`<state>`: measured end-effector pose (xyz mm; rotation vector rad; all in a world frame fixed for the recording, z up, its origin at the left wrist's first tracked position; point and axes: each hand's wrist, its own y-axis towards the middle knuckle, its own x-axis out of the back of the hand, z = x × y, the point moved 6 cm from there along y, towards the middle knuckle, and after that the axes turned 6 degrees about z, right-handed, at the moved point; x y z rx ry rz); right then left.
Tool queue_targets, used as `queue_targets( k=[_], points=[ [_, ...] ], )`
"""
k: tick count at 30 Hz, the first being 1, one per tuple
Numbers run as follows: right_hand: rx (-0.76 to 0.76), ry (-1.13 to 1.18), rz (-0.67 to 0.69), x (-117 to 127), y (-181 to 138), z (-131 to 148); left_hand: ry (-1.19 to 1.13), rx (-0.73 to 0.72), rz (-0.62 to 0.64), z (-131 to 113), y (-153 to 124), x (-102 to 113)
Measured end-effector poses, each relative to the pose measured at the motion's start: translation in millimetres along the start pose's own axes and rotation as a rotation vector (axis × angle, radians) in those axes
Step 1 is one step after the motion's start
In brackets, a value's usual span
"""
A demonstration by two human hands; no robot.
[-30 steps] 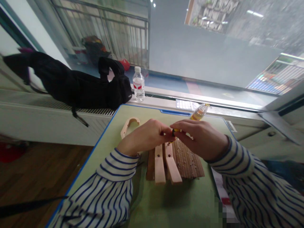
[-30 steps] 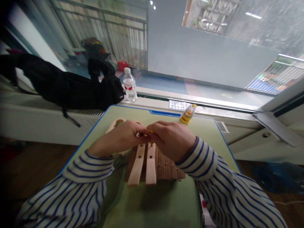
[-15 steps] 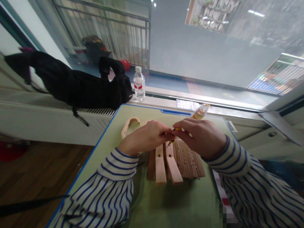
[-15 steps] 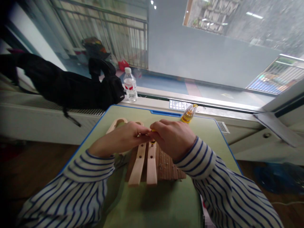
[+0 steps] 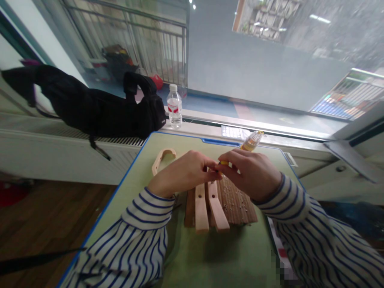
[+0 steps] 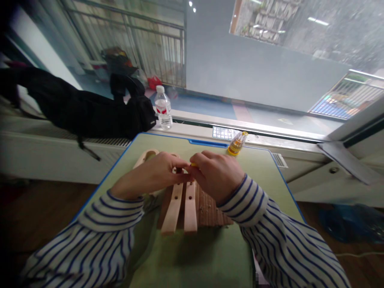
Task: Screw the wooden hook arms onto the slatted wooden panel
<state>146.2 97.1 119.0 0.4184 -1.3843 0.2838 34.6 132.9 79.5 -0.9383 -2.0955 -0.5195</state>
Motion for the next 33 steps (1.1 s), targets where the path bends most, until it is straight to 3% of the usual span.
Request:
queue_targets(
  k=[11,33],
  points=[
    [0.131,0.176,0.064,0.1,-2.2,2.3,-0.03,-0.012,-0.001,1.3,0.6,-1.7],
    [-0.008,0.008,0.03,-2.0,-0.5,-1.9,0.035,-0.043,0.058,-5.6,-0.8,-2.4]
  ],
)
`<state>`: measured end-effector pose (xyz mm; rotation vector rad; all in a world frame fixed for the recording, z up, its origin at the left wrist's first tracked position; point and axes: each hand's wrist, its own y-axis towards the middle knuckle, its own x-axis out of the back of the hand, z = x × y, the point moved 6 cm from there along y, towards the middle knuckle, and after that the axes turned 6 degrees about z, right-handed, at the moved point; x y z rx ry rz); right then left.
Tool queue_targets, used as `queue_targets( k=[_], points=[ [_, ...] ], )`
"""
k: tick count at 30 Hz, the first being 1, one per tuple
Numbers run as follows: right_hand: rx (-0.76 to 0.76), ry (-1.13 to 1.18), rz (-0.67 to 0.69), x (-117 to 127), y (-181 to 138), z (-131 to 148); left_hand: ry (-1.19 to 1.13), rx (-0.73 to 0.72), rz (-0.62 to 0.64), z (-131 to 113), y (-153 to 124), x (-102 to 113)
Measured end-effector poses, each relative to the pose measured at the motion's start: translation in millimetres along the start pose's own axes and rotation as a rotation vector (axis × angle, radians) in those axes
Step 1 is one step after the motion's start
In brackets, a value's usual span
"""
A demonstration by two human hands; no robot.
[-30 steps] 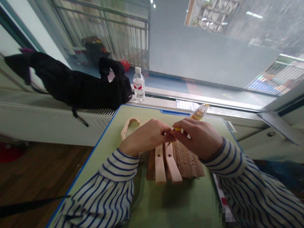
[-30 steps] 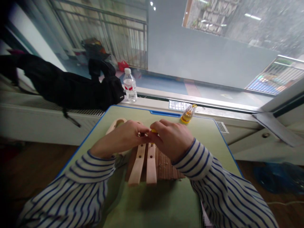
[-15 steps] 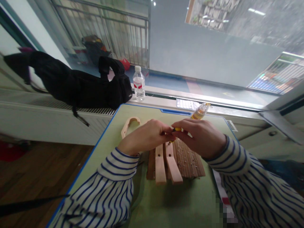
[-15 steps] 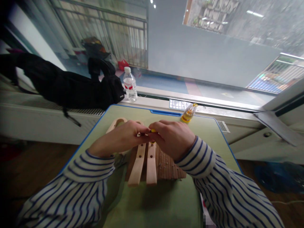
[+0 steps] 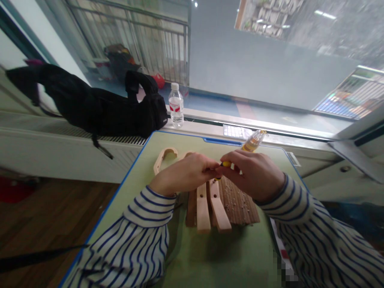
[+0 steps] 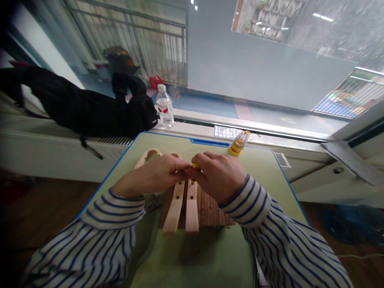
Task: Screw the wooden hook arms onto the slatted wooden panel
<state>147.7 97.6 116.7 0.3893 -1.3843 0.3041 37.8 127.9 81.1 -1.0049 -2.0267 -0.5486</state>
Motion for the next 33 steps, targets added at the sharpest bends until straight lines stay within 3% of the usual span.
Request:
queue_targets(
  k=[10,18,24,33],
  points=[
    [0.007,0.021,0.013,-1,1,0,-0.068,0.029,-0.055,3,1,3],
    [0.126,0.112,0.07,7,1,0,-0.099,0.054,-0.042,6,2,1],
    [0.192,0.037,0.101,11,1,2,-0.086,0.062,-0.04,9,2,-2],
    [0.151,-0.056,0.168,11,8,-2,-0.055,0.036,-0.016,7,2,-4]
  ],
)
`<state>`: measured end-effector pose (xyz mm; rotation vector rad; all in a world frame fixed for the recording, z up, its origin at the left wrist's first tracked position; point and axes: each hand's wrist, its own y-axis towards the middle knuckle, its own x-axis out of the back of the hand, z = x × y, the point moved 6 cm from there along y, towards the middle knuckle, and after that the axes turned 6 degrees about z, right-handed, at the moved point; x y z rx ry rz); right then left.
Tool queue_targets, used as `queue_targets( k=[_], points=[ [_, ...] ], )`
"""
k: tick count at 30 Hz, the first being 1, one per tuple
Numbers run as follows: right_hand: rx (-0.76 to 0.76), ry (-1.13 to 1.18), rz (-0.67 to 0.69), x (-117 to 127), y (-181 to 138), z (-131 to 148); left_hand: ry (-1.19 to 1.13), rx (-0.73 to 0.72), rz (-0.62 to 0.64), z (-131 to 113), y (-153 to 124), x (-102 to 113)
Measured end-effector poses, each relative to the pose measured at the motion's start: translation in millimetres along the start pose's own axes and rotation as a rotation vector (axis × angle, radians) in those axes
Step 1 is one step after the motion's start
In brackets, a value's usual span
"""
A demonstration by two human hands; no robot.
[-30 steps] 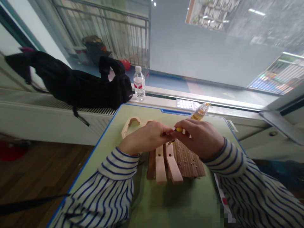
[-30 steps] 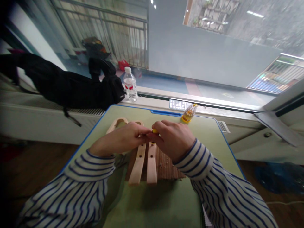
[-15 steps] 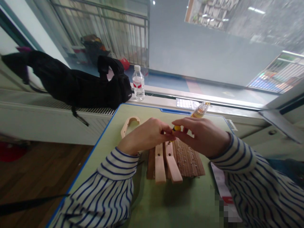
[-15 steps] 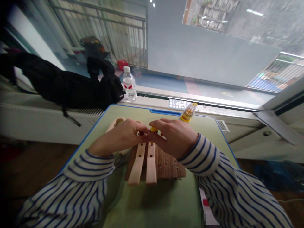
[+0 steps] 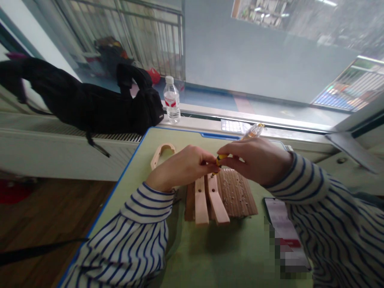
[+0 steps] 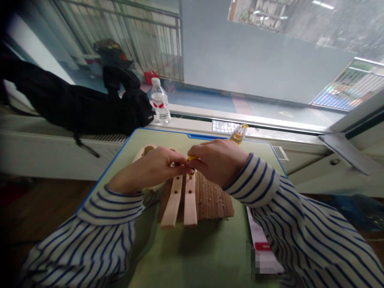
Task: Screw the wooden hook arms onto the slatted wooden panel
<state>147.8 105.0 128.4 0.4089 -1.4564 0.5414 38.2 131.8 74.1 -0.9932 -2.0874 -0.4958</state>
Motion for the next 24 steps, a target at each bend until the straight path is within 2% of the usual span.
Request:
queue_targets(
  k=[11,24],
  points=[
    [-0.041,-0.054,0.053,-0.3,1.0,-2.8,0.047,-0.032,0.005,-3.6,1.1,-0.2],
    [-0.063,-0.031,0.008,-1.4,-2.3,-3.1,0.017,0.021,-0.004,0.2,2.4,-2.3]
  ],
)
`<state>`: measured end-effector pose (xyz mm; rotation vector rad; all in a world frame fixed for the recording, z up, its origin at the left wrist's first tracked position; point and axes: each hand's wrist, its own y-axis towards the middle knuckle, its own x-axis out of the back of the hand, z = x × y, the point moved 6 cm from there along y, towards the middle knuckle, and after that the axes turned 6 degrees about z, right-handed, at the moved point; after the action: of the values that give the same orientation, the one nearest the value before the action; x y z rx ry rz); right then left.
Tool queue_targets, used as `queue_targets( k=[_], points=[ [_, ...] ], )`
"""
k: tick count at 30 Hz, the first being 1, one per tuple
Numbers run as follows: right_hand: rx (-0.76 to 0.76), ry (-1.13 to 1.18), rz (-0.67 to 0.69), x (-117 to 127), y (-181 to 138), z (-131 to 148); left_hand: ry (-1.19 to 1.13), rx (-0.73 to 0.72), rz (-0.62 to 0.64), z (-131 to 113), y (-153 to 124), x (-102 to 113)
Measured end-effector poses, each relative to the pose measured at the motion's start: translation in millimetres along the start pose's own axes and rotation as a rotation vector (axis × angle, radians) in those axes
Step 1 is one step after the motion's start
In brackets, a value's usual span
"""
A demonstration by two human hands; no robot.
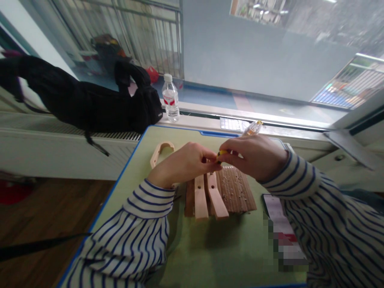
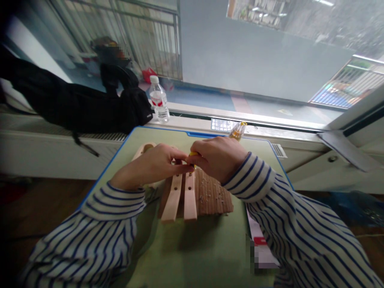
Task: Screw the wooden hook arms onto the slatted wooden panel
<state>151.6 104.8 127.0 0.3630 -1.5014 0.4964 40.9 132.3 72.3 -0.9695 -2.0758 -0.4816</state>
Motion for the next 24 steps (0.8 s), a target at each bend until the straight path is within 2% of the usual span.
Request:
queue_targets(
  k=[11,17,24],
  points=[
    [0.028,0.079,-0.163,-6.4,-2.4,1.2,-0.066,0.022,-0.029,5.2,0.8,1.9],
    [0.087,0.12,-0.158,-7.5,-2.4,6.0,-0.112,0.011,-0.022,5.0,1.2,1.2],
    [0.111,0.133,-0.196,-9.3,-1.1,2.4,-0.065,-0.008,-0.071,1.8,0.8,3.4]
  ],
)
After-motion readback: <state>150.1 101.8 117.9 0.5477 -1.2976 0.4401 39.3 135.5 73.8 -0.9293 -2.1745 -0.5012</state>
